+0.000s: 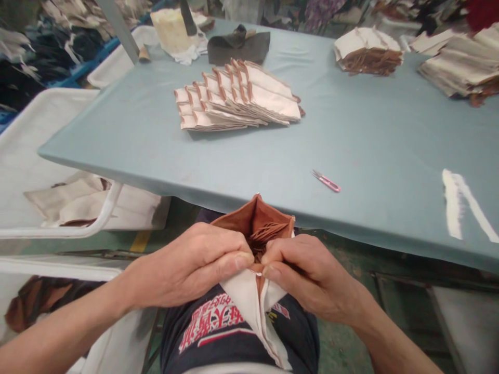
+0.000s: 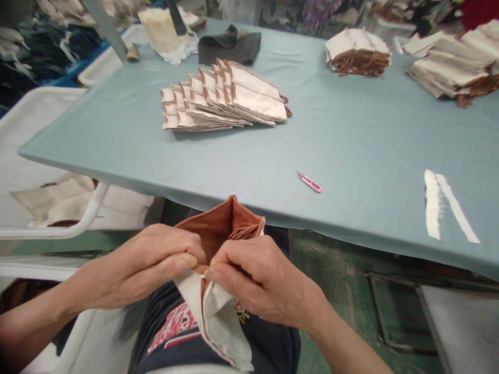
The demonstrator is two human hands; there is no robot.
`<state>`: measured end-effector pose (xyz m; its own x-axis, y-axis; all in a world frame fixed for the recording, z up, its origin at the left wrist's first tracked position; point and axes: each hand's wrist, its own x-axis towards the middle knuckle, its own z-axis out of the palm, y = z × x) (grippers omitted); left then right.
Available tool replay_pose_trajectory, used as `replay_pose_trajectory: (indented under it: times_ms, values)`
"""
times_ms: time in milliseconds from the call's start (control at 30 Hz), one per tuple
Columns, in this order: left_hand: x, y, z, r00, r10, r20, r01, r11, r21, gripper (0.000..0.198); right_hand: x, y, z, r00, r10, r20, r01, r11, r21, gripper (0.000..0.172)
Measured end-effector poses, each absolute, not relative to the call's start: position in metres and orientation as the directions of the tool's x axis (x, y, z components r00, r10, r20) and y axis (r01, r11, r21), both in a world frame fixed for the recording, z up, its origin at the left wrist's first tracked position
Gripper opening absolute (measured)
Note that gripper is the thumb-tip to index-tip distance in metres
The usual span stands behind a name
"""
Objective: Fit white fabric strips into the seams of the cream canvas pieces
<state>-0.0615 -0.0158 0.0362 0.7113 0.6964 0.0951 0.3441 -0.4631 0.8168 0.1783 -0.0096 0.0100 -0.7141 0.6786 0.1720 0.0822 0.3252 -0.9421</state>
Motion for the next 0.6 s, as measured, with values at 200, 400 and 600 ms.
replay_pose_trajectory:
  times_ms: [200,400,600]
  values:
    - [-0.055,-0.013,0.028,0.757,0.634,0.155,0.279,-0.529,0.801,0.028,0.183,-0.008,0.011,-0.747,0.664,0.027,0.105,0.158,-0.982,0.024]
    - [-0.057,-0.010,0.010,0.745,0.620,0.247,0.270,-0.619,0.738,0.032,0.175,-0.009,0.003,-0.734,0.672,-0.096,0.063,-0.074,-0.995,0.021]
    - [-0.034,-0.014,-0.035,0.373,0.899,0.228,-0.090,-0.210,0.974,0.066,0.140,-0.022,0.000,-0.535,0.834,0.135,-0.191,0.036,-0.981,0.028]
